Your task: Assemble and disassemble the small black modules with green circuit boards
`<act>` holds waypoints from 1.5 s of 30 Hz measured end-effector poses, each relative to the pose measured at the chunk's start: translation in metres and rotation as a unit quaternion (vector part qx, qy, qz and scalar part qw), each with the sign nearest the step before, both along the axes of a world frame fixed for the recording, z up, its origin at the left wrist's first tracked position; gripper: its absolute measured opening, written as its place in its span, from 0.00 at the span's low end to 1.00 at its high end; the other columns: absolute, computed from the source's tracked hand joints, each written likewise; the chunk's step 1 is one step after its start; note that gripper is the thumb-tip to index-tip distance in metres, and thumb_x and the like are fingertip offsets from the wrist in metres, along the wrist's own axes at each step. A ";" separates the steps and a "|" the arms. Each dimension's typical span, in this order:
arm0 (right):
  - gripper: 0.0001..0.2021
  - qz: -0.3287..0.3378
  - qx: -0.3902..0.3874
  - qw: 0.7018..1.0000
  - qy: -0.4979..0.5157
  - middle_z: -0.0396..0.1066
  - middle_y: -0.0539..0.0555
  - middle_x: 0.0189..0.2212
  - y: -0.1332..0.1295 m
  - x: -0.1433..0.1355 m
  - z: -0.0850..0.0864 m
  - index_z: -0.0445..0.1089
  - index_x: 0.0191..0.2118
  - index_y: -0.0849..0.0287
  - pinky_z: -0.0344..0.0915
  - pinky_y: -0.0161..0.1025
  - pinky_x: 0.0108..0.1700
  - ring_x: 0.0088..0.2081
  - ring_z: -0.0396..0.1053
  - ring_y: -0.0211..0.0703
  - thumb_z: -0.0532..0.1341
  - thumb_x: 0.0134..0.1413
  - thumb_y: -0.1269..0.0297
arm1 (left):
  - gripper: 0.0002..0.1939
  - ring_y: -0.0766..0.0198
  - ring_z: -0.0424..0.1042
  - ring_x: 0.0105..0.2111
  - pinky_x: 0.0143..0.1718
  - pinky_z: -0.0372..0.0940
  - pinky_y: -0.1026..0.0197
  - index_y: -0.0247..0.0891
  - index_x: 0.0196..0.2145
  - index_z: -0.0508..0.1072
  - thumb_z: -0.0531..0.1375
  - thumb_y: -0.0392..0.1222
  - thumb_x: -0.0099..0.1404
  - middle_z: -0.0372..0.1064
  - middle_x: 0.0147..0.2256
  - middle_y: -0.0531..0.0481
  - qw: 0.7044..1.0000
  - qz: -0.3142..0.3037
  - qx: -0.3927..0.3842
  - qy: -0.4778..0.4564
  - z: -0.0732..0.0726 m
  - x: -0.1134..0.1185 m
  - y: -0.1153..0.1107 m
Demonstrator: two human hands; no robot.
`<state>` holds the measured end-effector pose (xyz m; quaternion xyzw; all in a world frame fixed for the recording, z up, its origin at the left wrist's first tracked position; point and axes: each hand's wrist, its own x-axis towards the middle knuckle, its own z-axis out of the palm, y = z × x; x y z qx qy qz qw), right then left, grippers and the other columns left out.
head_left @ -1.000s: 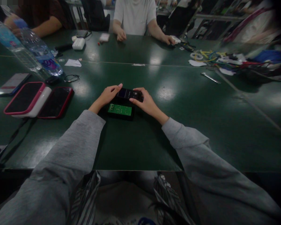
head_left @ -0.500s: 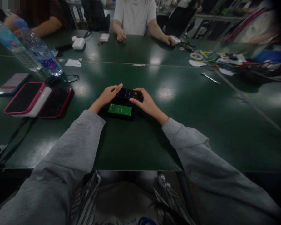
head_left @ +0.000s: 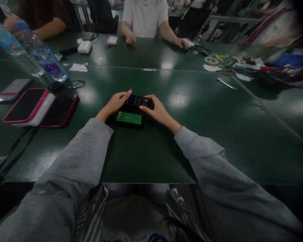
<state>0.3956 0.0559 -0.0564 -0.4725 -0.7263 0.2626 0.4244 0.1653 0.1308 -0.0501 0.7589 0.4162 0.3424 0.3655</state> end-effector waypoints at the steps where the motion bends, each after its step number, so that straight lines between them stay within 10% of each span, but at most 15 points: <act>1: 0.31 -0.001 -0.002 1.000 -0.001 0.69 0.58 0.47 0.000 0.000 0.000 0.65 0.50 0.55 0.68 0.53 0.52 0.48 0.69 0.53 0.65 0.51 0.35 | 0.31 0.62 0.66 0.27 0.29 0.59 0.59 0.40 0.25 0.66 0.50 0.71 0.66 0.66 0.25 0.49 1.000 0.000 0.000 0.000 0.000 0.000 0.000; 45: 0.31 -0.014 -0.003 1.000 -0.027 0.70 0.57 0.46 0.000 -0.001 0.001 0.63 0.49 0.54 0.68 0.52 0.50 0.46 0.69 0.51 0.63 0.51 0.33 | 0.31 0.61 0.65 0.29 0.30 0.58 0.59 0.41 0.25 0.67 0.50 0.71 0.66 0.66 0.25 0.48 1.000 0.006 0.007 0.013 0.001 0.001 0.000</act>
